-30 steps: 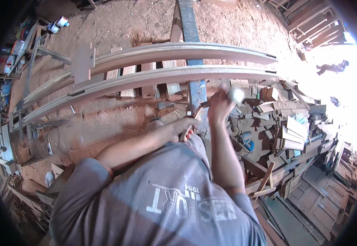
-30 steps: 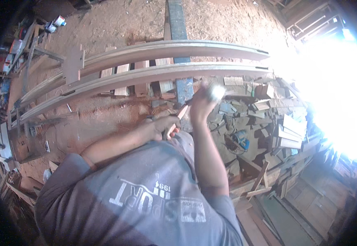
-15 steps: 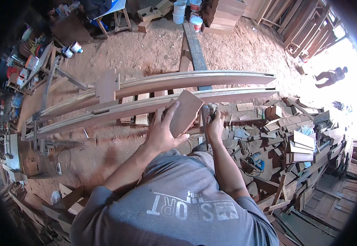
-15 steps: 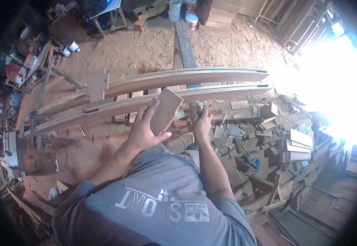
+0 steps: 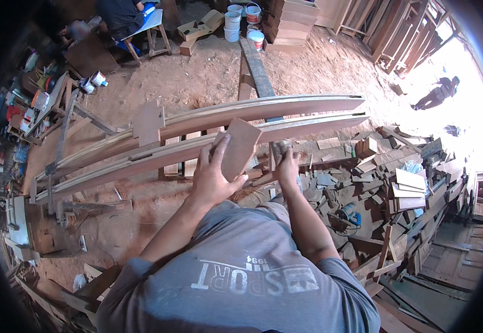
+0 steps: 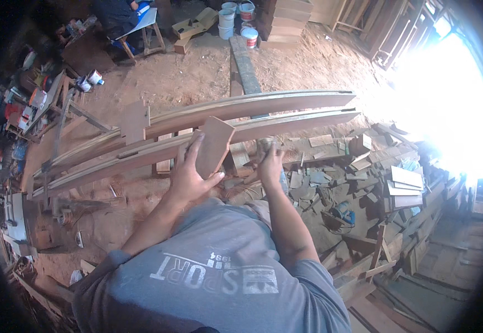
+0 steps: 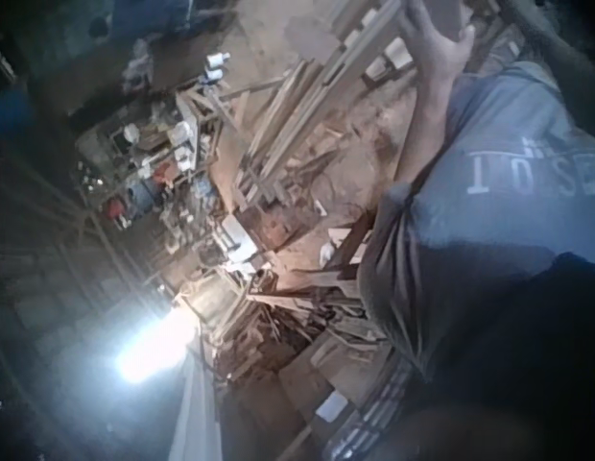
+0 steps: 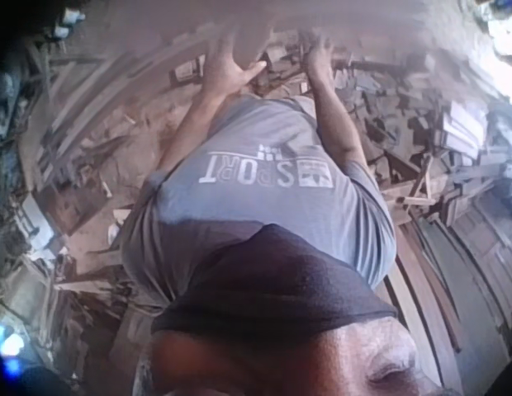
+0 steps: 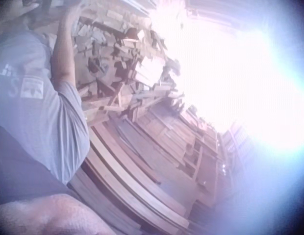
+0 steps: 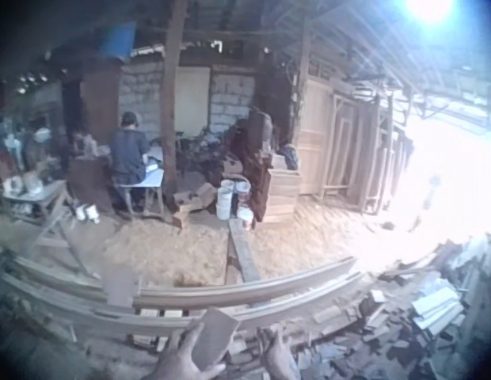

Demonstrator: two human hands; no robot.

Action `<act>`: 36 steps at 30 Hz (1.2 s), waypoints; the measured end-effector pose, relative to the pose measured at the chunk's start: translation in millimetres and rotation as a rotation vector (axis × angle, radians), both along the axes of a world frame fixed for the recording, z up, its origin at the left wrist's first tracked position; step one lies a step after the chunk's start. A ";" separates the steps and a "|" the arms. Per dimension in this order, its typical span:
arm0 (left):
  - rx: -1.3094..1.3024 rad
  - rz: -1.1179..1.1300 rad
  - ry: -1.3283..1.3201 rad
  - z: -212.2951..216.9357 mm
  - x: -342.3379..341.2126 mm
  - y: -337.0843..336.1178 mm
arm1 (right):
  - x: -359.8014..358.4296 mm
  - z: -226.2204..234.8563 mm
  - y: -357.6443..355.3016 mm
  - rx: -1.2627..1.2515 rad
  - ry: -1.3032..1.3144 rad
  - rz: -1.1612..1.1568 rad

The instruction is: The person assembles small wooden pieces into a larger wooden frame. They repeatedly fit pieces into slots, hammer them into place, and use an electric sander to smooth the edges. The person handles multiple small wooden blocks and a curved wooden frame throughout the process.

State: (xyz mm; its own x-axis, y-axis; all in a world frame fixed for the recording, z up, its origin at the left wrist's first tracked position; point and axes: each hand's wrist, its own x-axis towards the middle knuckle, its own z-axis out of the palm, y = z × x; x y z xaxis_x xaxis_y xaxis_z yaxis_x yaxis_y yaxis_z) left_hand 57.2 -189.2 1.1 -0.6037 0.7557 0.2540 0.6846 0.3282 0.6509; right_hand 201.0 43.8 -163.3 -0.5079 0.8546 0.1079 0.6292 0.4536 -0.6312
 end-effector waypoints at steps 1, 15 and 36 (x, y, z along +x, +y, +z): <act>-0.004 -0.011 0.013 5.5 0.2 4.2 | 0.8 -4.8 13.7 0.029 -0.106 -0.078; -0.046 -0.048 0.162 37.5 -0.4 58.9 | 5.5 -25.4 11.0 0.059 -0.096 0.069; -0.180 -0.859 0.729 45.8 10.7 284.2 | 119.8 172.1 208.8 -0.643 0.435 0.465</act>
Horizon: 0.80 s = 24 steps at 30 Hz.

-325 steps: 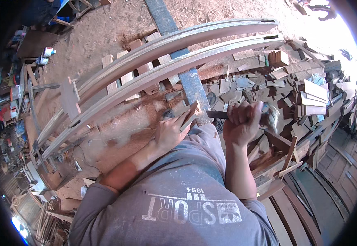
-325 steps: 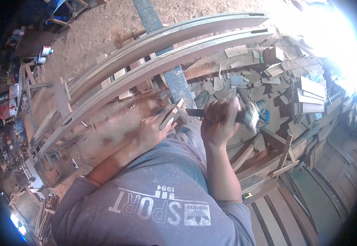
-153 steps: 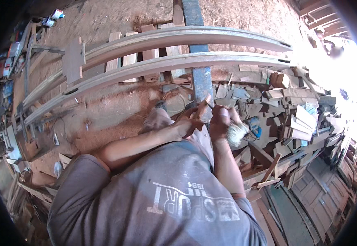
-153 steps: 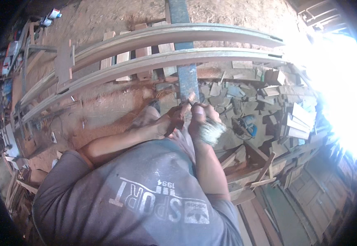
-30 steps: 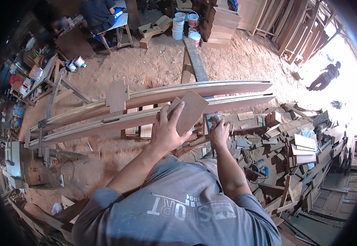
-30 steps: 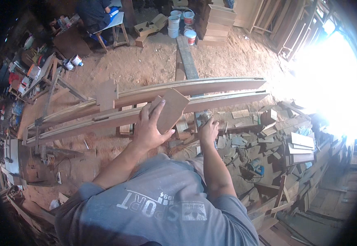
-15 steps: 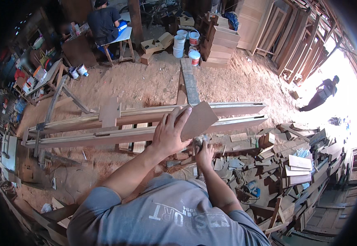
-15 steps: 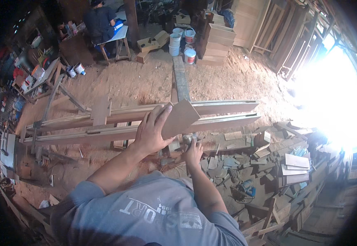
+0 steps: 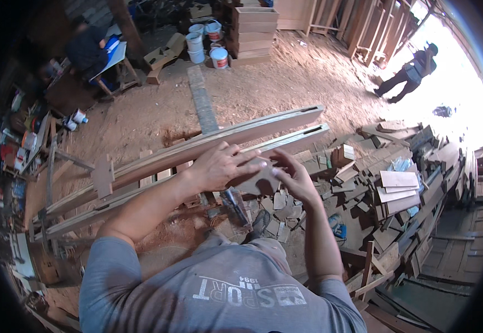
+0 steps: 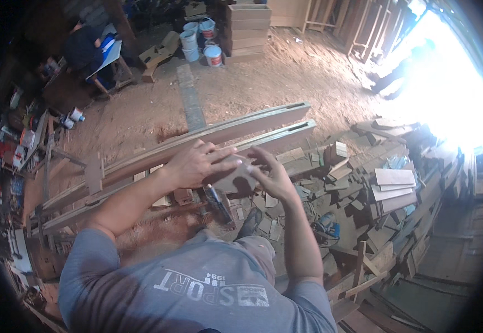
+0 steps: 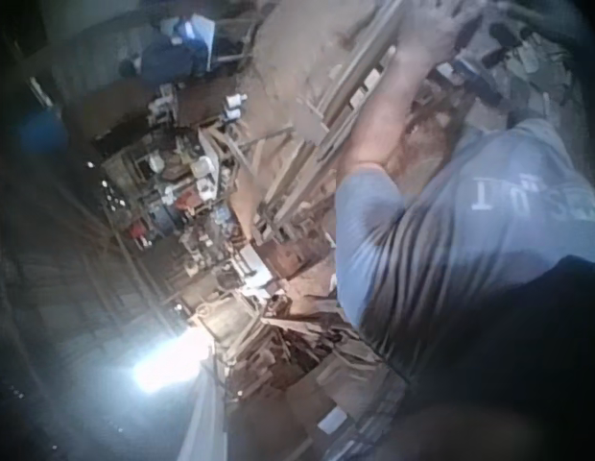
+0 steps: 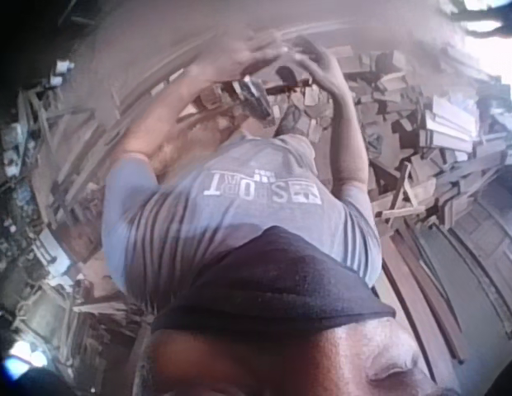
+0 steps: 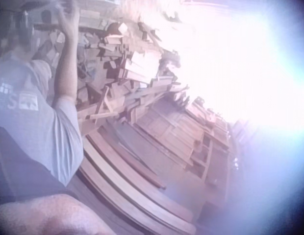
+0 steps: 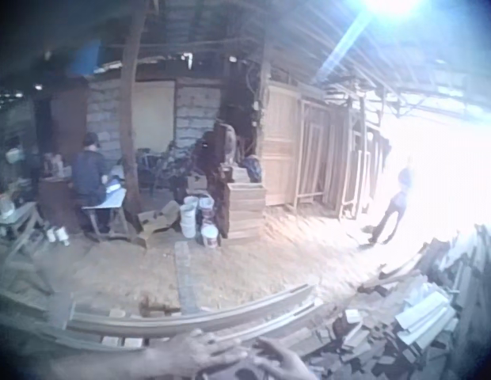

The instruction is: The person assembles small wooden pieces into a larger wooden frame. They repeatedly fit pieces into slots, hammer them into place, and use an electric sander to smooth the edges. The person handles multiple small wooden blocks and a curved wooden frame throughout the process.

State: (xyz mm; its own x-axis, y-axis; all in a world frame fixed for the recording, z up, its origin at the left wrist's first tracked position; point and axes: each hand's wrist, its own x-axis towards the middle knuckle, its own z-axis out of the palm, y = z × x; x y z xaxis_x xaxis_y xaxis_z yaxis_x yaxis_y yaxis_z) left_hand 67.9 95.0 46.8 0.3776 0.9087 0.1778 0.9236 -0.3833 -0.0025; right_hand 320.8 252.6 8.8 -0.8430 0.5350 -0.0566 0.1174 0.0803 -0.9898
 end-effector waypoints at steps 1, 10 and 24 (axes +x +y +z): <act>0.004 -0.058 0.057 -0.8 6.9 18.3 | 6.5 20.0 9.4 0.065 -0.223 0.085; 0.155 0.238 -0.718 -34.4 60.7 188.8 | 75.1 -16.4 175.6 -0.081 -0.076 -0.216; 0.020 0.518 -1.049 -100.5 100.0 295.7 | 38.4 -59.0 324.7 -0.057 0.001 0.070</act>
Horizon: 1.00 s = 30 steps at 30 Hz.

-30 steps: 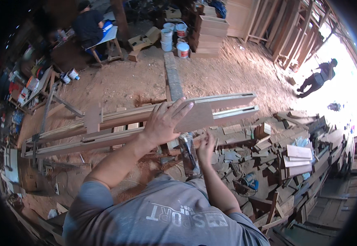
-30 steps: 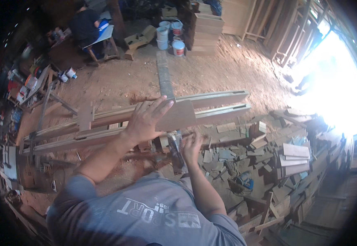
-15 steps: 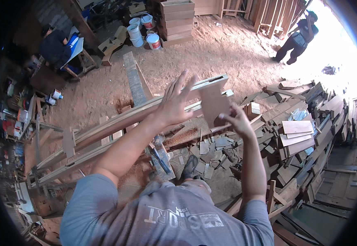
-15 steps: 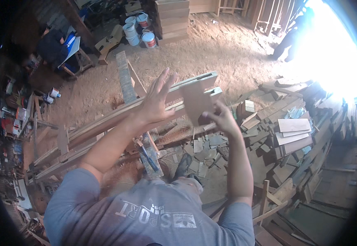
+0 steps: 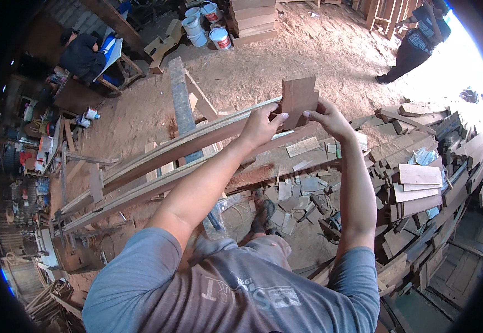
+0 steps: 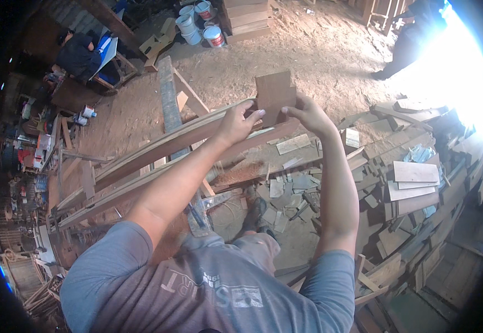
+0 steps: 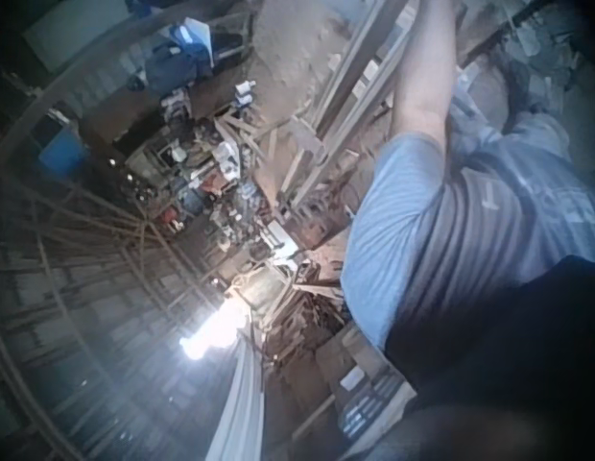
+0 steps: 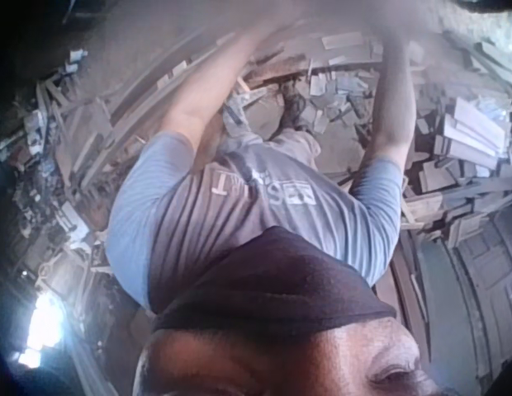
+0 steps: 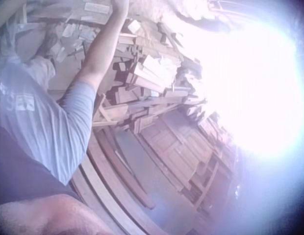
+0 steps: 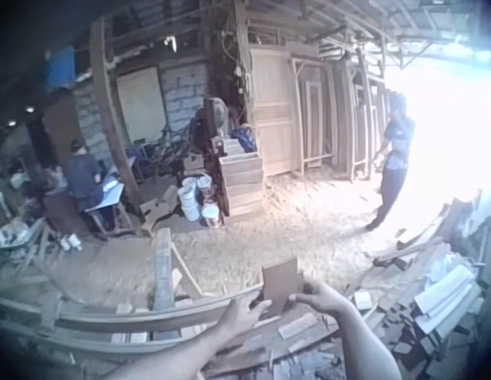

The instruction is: The person assembles small wooden pieces into a larger wooden frame. They repeatedly fit pieces into slots, hammer them into place, and use an electric sander to smooth the edges. The person handles multiple small wooden blocks and a curved wooden frame throughout the process.

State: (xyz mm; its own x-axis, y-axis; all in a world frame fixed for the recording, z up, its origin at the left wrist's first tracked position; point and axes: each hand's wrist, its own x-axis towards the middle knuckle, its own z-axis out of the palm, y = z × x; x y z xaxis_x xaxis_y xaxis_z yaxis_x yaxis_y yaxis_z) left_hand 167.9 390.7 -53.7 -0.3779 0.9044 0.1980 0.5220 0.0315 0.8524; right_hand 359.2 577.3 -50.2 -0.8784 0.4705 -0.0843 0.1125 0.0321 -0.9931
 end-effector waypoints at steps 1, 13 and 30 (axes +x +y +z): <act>0.016 0.014 -0.008 -2.5 2.5 1.1 | 0.1 -3.2 7.2 -0.003 -0.028 0.018; 0.218 0.096 0.145 -34.7 25.1 -7.8 | 8.9 -7.8 24.9 0.217 -0.088 0.122; 0.226 0.057 0.155 -39.5 26.6 -15.4 | 3.7 -9.3 38.8 0.539 -0.281 0.195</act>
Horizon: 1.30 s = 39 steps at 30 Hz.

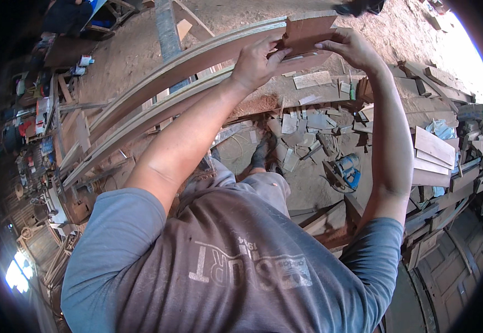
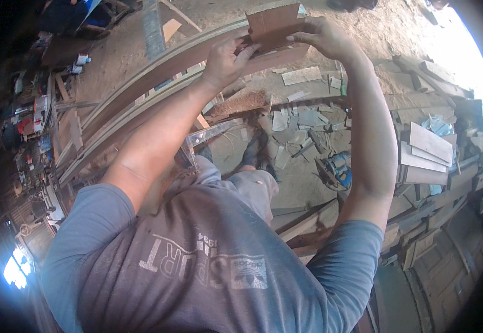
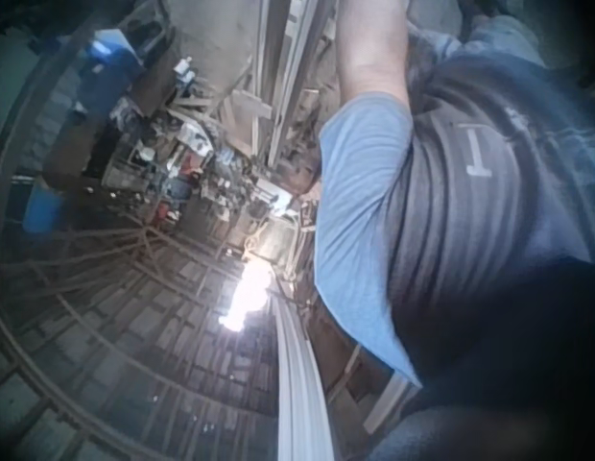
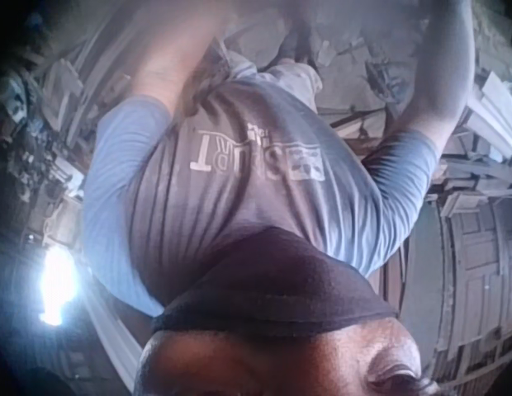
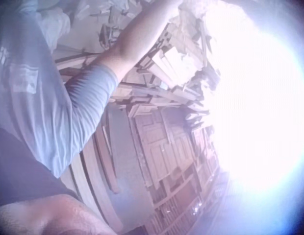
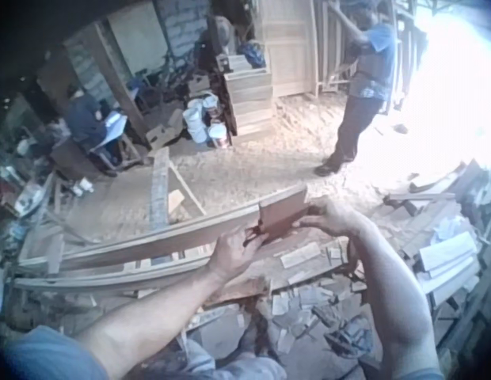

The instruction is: The person assembles small wooden pieces into a larger wooden frame. They repeatedly fit pieces into slots, hammer them into place, and use an electric sander to smooth the edges. The person handles multiple small wooden blocks and a curved wooden frame throughout the process.

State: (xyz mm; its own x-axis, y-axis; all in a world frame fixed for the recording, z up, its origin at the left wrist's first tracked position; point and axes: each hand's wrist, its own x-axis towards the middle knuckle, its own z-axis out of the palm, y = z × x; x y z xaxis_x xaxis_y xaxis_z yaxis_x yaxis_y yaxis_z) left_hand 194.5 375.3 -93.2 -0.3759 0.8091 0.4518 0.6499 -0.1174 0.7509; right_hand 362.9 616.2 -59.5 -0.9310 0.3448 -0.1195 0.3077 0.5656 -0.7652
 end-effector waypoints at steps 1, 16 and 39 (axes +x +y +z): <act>-0.002 0.007 0.070 -2.4 -1.4 -0.1 | -1.9 -5.7 2.9 0.023 -0.013 0.007; -0.135 0.002 0.174 -10.5 -5.6 1.3 | 11.2 19.8 -15.1 0.076 -0.066 -0.023; -0.134 0.047 0.157 -8.3 -1.6 4.7 | 17.8 -5.9 13.5 0.208 0.011 0.098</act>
